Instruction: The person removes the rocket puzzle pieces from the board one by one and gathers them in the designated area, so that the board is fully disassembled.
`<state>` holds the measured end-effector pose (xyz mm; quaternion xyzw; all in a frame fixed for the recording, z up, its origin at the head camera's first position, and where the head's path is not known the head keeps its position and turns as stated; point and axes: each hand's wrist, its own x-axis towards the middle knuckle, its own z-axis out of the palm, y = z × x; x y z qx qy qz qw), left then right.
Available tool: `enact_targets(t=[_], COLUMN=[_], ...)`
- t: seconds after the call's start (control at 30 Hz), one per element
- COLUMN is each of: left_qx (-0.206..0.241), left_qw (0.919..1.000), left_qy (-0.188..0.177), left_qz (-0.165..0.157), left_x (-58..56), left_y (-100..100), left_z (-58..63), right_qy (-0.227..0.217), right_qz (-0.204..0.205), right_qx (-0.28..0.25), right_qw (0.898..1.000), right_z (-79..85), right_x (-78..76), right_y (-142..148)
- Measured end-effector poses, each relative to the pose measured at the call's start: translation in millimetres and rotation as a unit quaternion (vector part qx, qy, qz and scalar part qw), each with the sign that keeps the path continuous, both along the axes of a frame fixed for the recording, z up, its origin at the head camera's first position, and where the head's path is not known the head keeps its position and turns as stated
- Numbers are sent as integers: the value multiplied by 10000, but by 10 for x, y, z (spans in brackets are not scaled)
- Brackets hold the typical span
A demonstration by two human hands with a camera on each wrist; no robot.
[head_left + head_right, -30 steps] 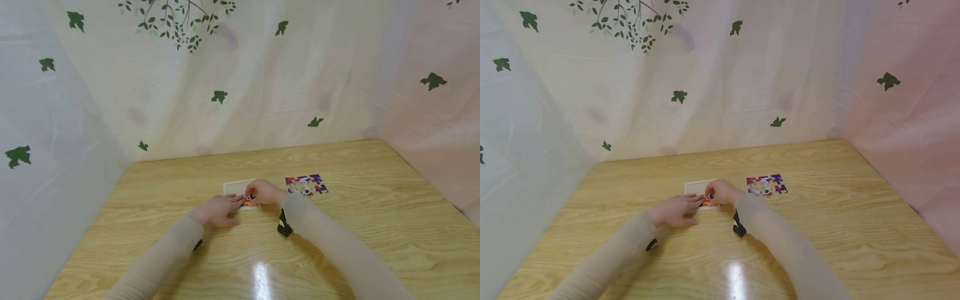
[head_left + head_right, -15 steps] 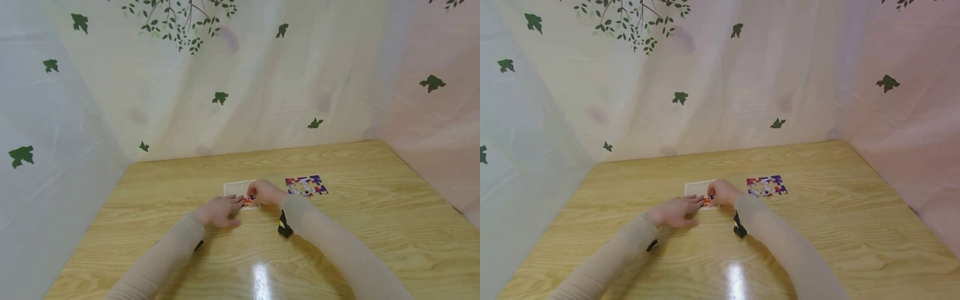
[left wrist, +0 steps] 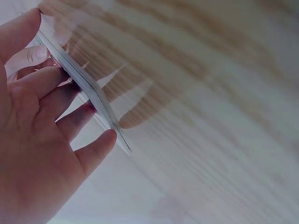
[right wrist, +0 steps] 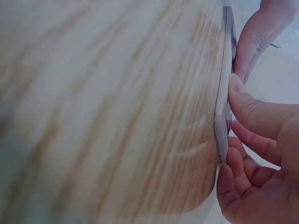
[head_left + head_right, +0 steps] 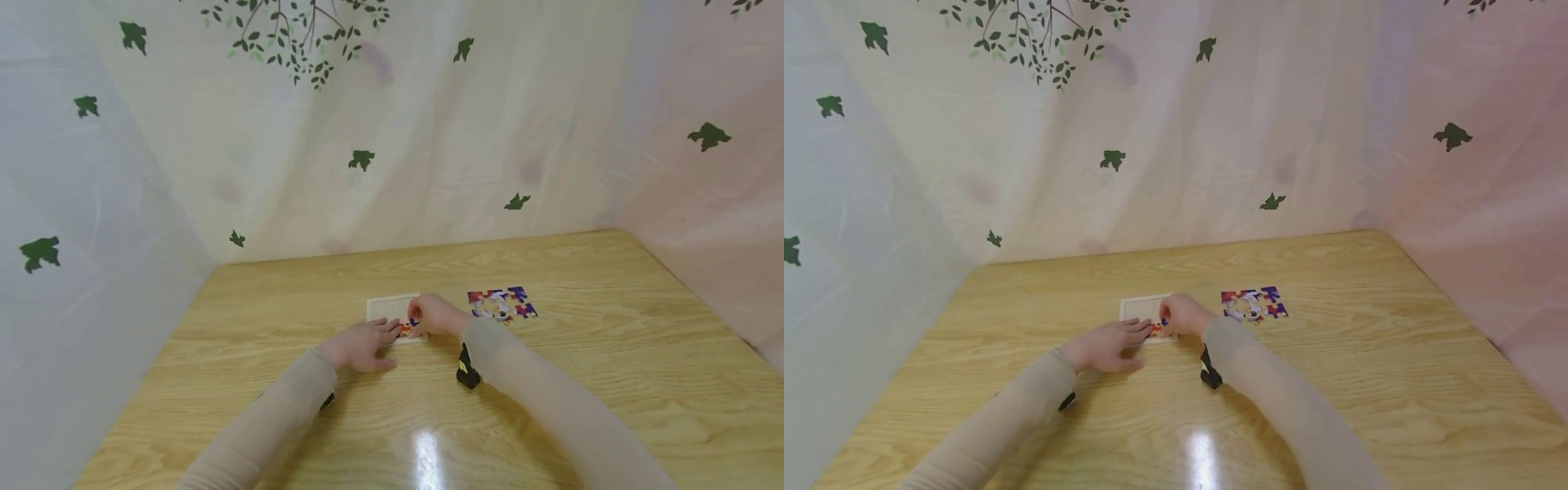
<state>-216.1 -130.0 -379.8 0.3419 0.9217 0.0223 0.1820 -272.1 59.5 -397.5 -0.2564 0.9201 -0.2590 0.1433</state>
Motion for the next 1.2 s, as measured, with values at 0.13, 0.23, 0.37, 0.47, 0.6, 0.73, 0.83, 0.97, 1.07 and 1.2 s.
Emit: enact_targets(t=[0.13, 0.23, 0.37, 0.47, 0.6, 0.73, 0.83, 0.97, 1.07, 1.2], left_qx=[16, 2, -16, -21, 6, -1, -36, -60, -70, -57], left_qw=[10000, 10000, 10000, 10000, 10000, 10000, 10000, 10000, 9999, 9998], left_qy=[-26, -18, -28, -29, 18, 35, 26, 51, 127, 174], left_qz=[5, 3, 22, 39, 23, 25, 53, 29, -52, -83], left_x=[-1, -4, -6, -6, -6, -10, -13, -9, -7, -10], left_y=[1, 3, 6, 7, 5, 2, 1, 3, 0, -6], left_z=[-5, -18, -26, -24, -24, -26, -28, -22, -25, -36], right_qy=[-15, 1, 36, 43, 30, 21, 13, -19, -85, -161], right_qz=[-40, -39, 13, 68, 166, 276, 339, 348, 280, 97], right_qx=[139, 179, 134, 35, -184, -487, -755, -1116, -1322, -1438], right_qw=[9999, 9998, 9999, 10000, 9997, 9984, 9966, 9931, 9908, 9894], right_z=[7, 7, -11, -15, -9, 4, 16, 10, 1, 2], right_x=[-4, -8, -13, -13, -4, 17, 36, 40, 33, 36], right_y=[-10, -12, -6, 0, 13, 38, 65, 92, 114, 156])
